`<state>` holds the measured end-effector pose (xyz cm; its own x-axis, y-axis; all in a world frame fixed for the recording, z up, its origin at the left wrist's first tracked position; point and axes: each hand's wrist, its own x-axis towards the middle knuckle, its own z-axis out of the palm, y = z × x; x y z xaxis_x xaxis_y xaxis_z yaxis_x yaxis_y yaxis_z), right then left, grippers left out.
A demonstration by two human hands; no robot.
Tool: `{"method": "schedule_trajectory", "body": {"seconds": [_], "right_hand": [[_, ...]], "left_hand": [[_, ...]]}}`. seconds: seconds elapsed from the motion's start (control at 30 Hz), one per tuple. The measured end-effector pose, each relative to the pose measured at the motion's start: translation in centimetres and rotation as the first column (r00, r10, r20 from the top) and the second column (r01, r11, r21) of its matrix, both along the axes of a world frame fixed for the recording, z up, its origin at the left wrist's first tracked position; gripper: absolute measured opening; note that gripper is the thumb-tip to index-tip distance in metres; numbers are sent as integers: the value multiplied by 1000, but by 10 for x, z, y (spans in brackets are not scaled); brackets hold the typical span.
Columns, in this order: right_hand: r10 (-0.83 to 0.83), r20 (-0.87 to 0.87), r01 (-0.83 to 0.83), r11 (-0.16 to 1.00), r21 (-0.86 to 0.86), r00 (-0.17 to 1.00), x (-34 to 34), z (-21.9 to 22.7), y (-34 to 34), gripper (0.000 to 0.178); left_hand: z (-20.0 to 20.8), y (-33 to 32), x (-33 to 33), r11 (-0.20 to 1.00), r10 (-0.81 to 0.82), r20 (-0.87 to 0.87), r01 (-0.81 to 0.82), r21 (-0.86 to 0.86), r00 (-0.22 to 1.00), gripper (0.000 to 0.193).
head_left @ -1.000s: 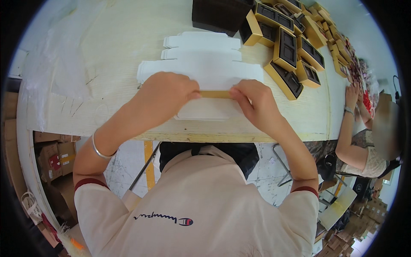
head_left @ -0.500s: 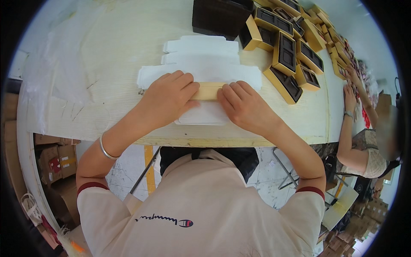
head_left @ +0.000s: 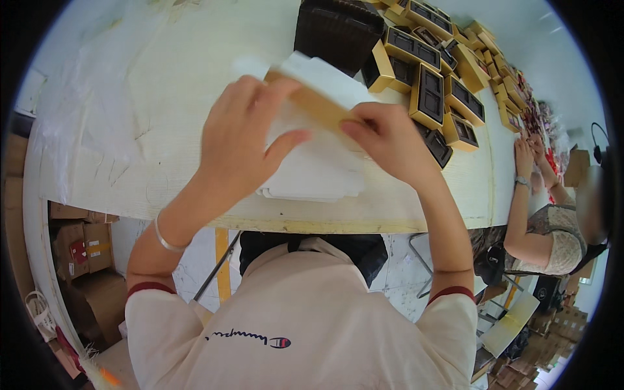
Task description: The person folds flat cardboard pieces into small rectangular boxes and inserts black plastic trays into them. The person repeats this process multiple times, stacking the completed boxes on the table.
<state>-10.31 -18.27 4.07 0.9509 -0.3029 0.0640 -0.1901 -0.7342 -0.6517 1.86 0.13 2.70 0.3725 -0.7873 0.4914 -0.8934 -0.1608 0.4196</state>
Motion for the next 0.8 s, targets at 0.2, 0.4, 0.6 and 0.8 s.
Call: {"method": "schedule_trajectory", "body": {"seconds": [0.2,0.4,0.6,0.8], "right_hand": [[202,252,-192,979,-64,946,-25,-7,55,31],[445,363,-187,804,-564,819,-65,2,26,43],[487,222,-278,754,-594,845,-64,-28,10,11],[164,-139,-167,986,-11,977,-17,-36,12,10]], "left_hand": [[-12,1,-26,943,-325,-873,61,-326,364,76],[-3,-3,17,988,-111,-868,146,-45,484,59],[-11,-33,34,853,-131,-765,464,237,630,51],[-3,-22,0,992,-124,263,111,66,957,53]]}}
